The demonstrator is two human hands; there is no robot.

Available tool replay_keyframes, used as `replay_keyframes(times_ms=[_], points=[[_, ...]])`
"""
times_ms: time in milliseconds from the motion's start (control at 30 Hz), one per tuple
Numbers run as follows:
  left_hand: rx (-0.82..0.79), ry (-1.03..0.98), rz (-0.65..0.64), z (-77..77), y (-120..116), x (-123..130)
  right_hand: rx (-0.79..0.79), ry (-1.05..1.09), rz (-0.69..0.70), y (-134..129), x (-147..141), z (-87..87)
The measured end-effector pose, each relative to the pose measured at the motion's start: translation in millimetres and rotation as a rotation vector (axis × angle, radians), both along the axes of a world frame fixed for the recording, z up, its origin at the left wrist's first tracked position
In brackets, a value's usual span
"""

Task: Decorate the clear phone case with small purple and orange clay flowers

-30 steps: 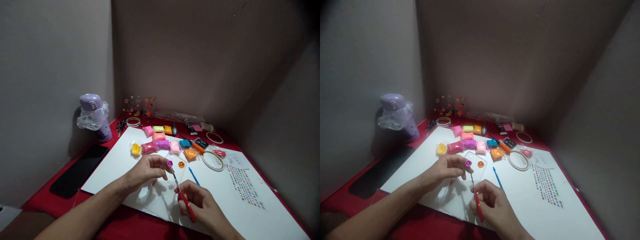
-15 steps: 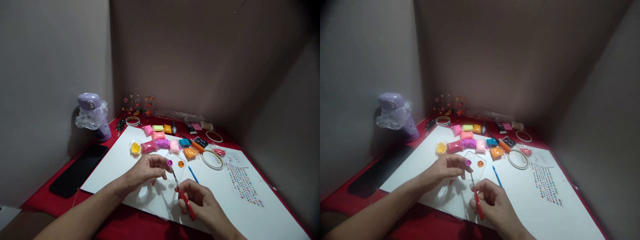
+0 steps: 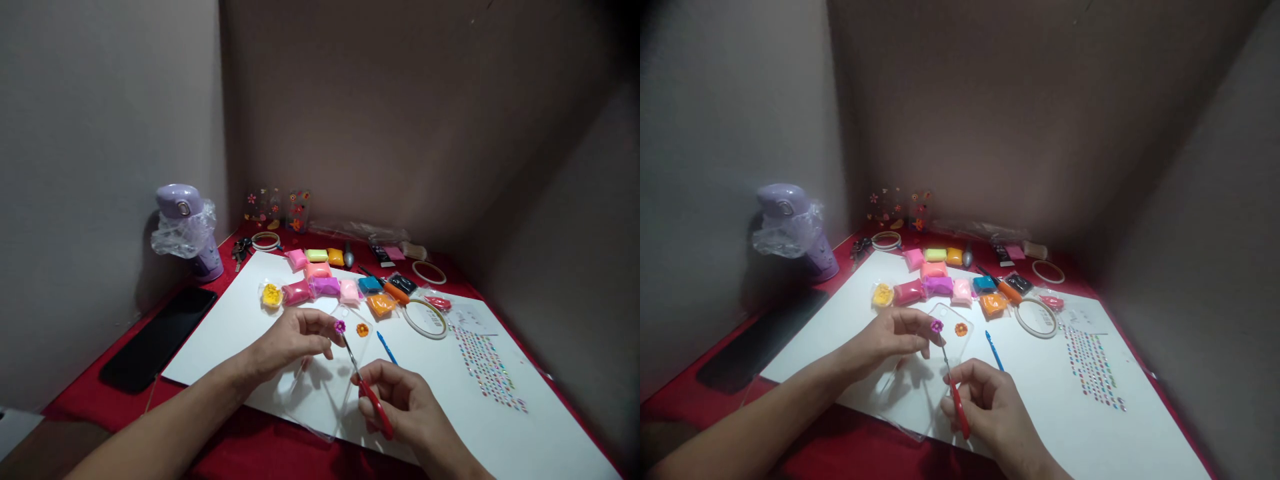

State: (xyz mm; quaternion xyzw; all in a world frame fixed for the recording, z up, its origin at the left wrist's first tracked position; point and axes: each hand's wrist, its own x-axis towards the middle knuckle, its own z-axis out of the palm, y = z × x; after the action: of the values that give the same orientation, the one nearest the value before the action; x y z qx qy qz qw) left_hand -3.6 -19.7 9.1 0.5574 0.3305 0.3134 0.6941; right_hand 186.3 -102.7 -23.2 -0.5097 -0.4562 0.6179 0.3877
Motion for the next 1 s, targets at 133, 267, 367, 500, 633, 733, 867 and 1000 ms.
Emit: replay_keyframes(times_ms=[133, 267, 367, 500, 633, 733, 867, 1000], points=[[0.011, -0.007, -0.003, -2.3, 0, -1, -0.012, 0.004, 0.003, -1, 1, 4.0], [0.01, 0.017, -0.021, -3.8, 1, -2, -0.016, 0.006, 0.02, -3, 2, 0.7], [-0.002, 0.045, -0.023, -5.0, 1, -2, 0.018, 0.02, 0.014, -5, 2, -1.0], [-0.037, 0.052, -0.021, -4.9, 2, -2, 0.064, -0.017, 0.045, -7, 7, 4.4], [-0.069, 0.062, -0.025, -3.0, 4, -4, 0.045, -0.073, 0.062, -4, 15, 9.7], [-0.083, 0.096, -0.06, -2.4, 5, -6, 0.022, -0.103, 0.1, -3, 19, 8.5], [-0.095, 0.142, -0.107, -3.3, 7, -10, -0.01, -0.127, 0.154, -3, 21, 7.0], [-0.11, 0.177, -0.118, -3.3, 7, -11, -0.051, -0.128, 0.184, -4, 21, 12.6]])
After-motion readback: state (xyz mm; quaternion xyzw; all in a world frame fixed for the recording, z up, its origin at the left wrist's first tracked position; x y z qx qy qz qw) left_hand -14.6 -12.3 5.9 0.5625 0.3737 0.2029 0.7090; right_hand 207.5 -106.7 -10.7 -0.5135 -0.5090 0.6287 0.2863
